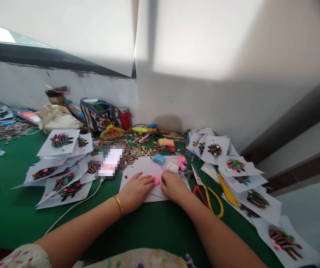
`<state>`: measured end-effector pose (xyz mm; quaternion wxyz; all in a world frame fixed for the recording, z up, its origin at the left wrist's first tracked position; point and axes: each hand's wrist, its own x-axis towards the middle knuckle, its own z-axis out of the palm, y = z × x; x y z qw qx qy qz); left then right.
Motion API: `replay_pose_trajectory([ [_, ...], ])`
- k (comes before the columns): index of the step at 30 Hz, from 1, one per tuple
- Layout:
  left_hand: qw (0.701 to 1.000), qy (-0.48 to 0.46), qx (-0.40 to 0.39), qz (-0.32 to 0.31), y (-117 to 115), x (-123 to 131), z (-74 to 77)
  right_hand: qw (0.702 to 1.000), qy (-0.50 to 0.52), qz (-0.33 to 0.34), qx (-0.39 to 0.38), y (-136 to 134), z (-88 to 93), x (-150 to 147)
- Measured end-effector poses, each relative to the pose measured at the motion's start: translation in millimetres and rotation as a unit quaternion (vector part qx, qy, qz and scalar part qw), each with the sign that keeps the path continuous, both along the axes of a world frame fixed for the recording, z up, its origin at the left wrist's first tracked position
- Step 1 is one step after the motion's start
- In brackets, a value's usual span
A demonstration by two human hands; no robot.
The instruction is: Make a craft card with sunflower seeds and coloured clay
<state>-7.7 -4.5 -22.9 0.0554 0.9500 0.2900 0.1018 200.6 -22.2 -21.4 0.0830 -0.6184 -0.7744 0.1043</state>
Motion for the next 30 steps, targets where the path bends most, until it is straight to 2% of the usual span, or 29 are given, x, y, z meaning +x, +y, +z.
replay_pose_trajectory([
  [4,1.000,0.004,-0.009,0.008,-5.0,-2.2,-1.7,1.000,0.008,0.005,0.008,1.2,-1.3,1.9],
  [10,0.999,-0.018,-0.020,0.030,-6.4,-1.3,5.9,0.998,0.034,0.026,0.051,2.9,-6.2,3.0],
  [16,0.997,0.012,0.054,0.050,-10.1,-4.1,11.4,0.992,0.053,0.074,0.088,0.6,-6.1,1.8],
  [19,0.995,0.020,0.086,0.049,-8.5,-2.6,10.8,0.993,0.025,0.069,0.096,0.0,-3.9,0.3],
  [23,0.994,0.010,0.100,0.046,-0.9,1.8,10.9,0.995,-0.032,0.042,0.088,-0.2,5.4,1.6],
  [25,0.994,-0.005,0.101,0.045,3.5,4.3,13.0,0.995,-0.046,0.013,0.088,0.9,13.8,11.6],
  [30,0.996,-0.018,0.078,0.039,5.3,12.4,16.2,0.988,-0.074,-0.108,0.080,5.7,33.4,70.4],
])
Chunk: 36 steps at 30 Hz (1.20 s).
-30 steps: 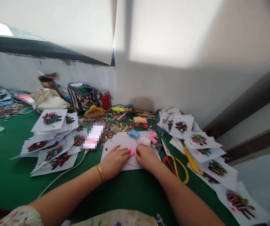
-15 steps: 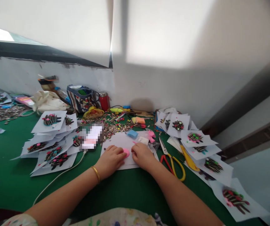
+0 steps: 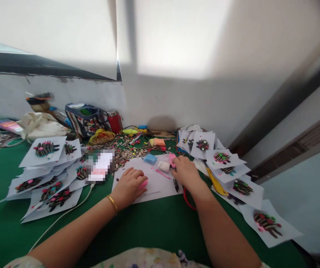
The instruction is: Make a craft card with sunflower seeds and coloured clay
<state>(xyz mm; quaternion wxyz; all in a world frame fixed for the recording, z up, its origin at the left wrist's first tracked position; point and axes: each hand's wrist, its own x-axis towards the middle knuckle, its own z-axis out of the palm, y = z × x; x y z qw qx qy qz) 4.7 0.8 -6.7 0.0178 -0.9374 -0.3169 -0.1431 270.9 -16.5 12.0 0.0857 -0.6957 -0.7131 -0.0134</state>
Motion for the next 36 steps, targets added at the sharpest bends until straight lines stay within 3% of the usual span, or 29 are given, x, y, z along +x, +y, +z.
replay_pose_trajectory([
  [3,0.999,0.009,-0.017,-0.037,-3.2,5.6,-5.4,0.997,-0.005,-0.017,-0.080,1.5,1.0,29.1],
  [6,0.997,0.028,-0.023,-0.068,-3.4,10.2,-12.3,0.993,-0.008,-0.031,-0.115,3.3,-4.2,36.1],
  [11,0.997,0.027,-0.032,-0.068,-0.9,14.7,-11.9,0.996,-0.009,-0.056,-0.074,5.7,-3.6,29.4],
  [16,0.996,-0.066,-0.052,-0.043,-7.2,20.5,-0.7,0.999,0.008,-0.035,-0.006,3.5,4.2,18.8],
  [20,0.986,-0.144,-0.079,-0.021,-9.9,24.7,4.4,0.998,0.005,-0.018,-0.063,3.5,-1.4,6.6],
  [27,0.979,-0.185,-0.083,-0.029,-7.8,21.1,-2.8,0.994,-0.020,-0.069,-0.086,-1.3,-1.9,3.1],
  [30,0.971,-0.219,-0.097,-0.003,-7.3,20.4,-6.3,0.995,-0.012,-0.097,-0.011,-6.3,3.5,-0.6],
  [32,0.959,-0.258,-0.118,0.010,-7.8,20.9,-8.0,0.995,0.046,-0.056,0.066,-9.2,4.8,-8.2],
  [36,0.908,-0.357,-0.219,0.031,-10.4,21.7,-12.8,0.965,0.185,0.144,0.119,-14.7,-0.3,-35.5],
])
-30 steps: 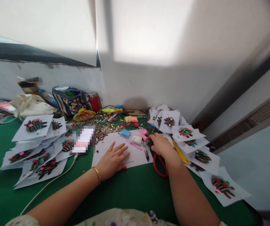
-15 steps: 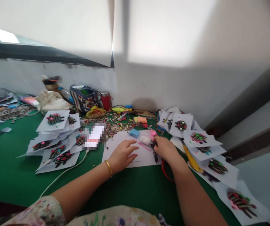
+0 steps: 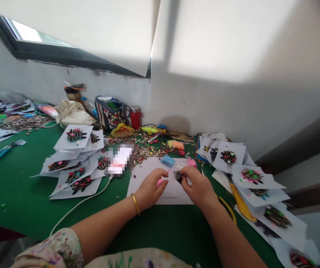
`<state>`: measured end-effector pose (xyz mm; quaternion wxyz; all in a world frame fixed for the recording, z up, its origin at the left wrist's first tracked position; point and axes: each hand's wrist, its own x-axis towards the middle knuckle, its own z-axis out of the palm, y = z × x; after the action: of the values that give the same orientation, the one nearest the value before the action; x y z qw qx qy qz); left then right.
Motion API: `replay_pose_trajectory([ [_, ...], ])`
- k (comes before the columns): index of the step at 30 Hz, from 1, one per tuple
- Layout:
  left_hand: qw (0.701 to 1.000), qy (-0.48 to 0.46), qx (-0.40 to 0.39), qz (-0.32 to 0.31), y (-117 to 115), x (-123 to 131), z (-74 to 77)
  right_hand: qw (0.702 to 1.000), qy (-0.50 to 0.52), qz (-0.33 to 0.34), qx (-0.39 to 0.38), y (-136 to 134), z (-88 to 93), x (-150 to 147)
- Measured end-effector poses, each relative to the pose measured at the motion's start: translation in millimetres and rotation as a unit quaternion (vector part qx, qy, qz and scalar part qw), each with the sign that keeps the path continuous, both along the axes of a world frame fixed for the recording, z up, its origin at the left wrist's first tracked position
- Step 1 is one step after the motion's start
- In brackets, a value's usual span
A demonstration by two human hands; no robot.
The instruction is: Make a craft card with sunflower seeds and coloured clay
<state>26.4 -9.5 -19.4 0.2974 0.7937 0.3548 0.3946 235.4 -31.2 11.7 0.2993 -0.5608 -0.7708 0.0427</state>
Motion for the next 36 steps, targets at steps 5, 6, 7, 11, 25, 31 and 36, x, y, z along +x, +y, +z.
replay_pose_trajectory([
  [5,0.973,-0.135,-0.185,-0.006,-0.3,-4.5,-3.5,0.996,0.023,0.091,-0.007,-5.0,-9.4,-28.3],
  [6,0.967,-0.151,-0.206,-0.005,0.3,-5.9,-2.7,0.995,0.021,0.094,-0.005,-5.4,-10.7,-30.4],
  [7,0.962,-0.159,-0.221,-0.005,1.0,-7.3,-1.6,0.995,0.019,0.095,-0.003,-5.5,-11.8,-31.5],
  [11,0.952,-0.174,-0.250,-0.015,3.7,-10.2,1.1,0.995,0.024,0.097,0.008,-6.3,-15.8,-32.2],
  [25,0.949,-0.184,-0.256,0.011,9.7,-12.0,-4.4,0.996,-0.001,0.084,-0.030,-3.1,-26.9,-33.2],
  [31,0.947,-0.180,-0.264,0.017,14.0,-9.5,-12.4,0.997,0.000,0.070,-0.028,-2.1,-26.7,-37.9],
  [36,0.955,-0.185,-0.227,0.039,15.5,-9.6,-16.3,0.996,0.004,0.082,-0.020,1.8,-37.6,-40.6],
])
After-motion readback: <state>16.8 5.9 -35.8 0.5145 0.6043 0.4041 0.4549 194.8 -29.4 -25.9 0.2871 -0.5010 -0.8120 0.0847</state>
